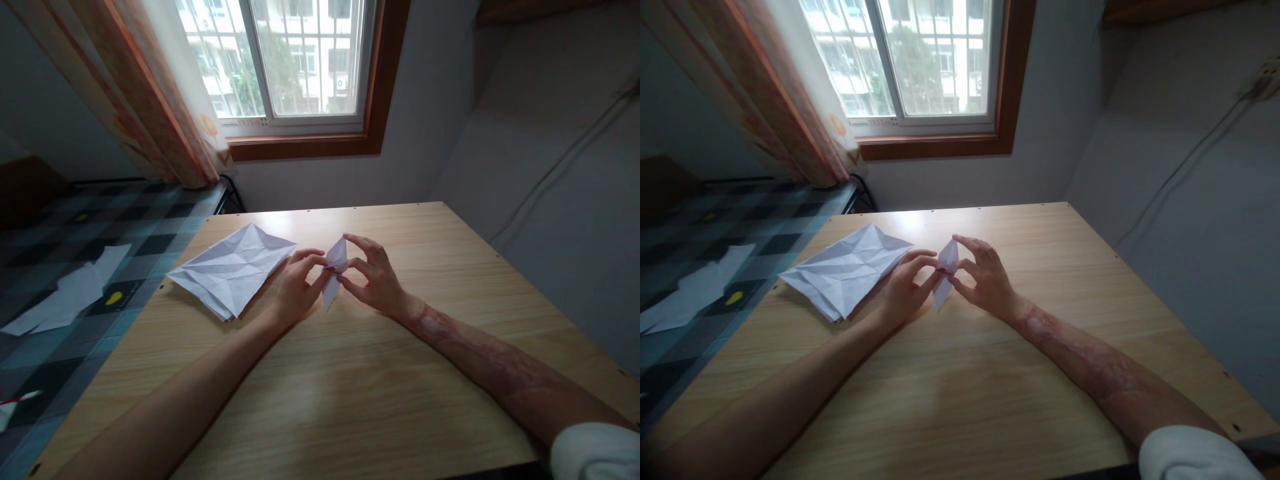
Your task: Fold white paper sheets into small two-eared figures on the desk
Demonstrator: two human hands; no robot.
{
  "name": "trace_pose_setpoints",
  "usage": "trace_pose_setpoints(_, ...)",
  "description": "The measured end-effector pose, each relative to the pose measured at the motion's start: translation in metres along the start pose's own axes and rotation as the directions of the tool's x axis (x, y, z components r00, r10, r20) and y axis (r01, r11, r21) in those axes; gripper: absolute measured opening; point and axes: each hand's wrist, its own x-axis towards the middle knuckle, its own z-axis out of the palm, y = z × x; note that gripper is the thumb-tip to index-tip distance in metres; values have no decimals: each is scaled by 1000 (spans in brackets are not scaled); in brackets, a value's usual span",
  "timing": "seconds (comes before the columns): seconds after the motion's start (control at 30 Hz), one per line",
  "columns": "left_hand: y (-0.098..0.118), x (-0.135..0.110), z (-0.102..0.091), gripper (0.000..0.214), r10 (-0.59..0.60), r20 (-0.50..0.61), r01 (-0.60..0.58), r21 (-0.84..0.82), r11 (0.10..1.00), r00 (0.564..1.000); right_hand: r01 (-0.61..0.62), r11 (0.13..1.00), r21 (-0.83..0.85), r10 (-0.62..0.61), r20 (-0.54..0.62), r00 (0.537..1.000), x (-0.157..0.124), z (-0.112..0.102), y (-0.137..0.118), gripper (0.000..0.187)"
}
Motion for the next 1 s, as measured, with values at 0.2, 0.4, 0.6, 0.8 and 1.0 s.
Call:
trace_pose_setpoints(0.2, 4, 5, 1, 9, 135, 41, -132, -77, 988, 990, -67, 997, 41, 66, 19, 998, -1, 0, -1, 5)
trace_pose_setpoints(0.4, 1, 4, 7, 46, 13, -36, -19, -169, 985, 999, -86, 981, 175, 85, 17, 996, 4, -4, -4, 11)
trace_pose_setpoints(0.6, 5, 6, 1, 20, -174, 182, 215, -239, 947, 968, -113, 959, 260, 126, -34, 991, 3, 0, 0, 6)
trace_pose_setpoints(0.8, 6, 5, 2, 27, -194, 136, 223, -247, 943, 971, -155, 942, 298, 162, 2, 987, -4, 6, 5, 13)
trace_pose_setpoints(1.0, 4, 3, 2, 25, -107, 98, 126, -208, 970, 989, -257, 845, 469, 233, 111, 966, -3, 6, 4, 19)
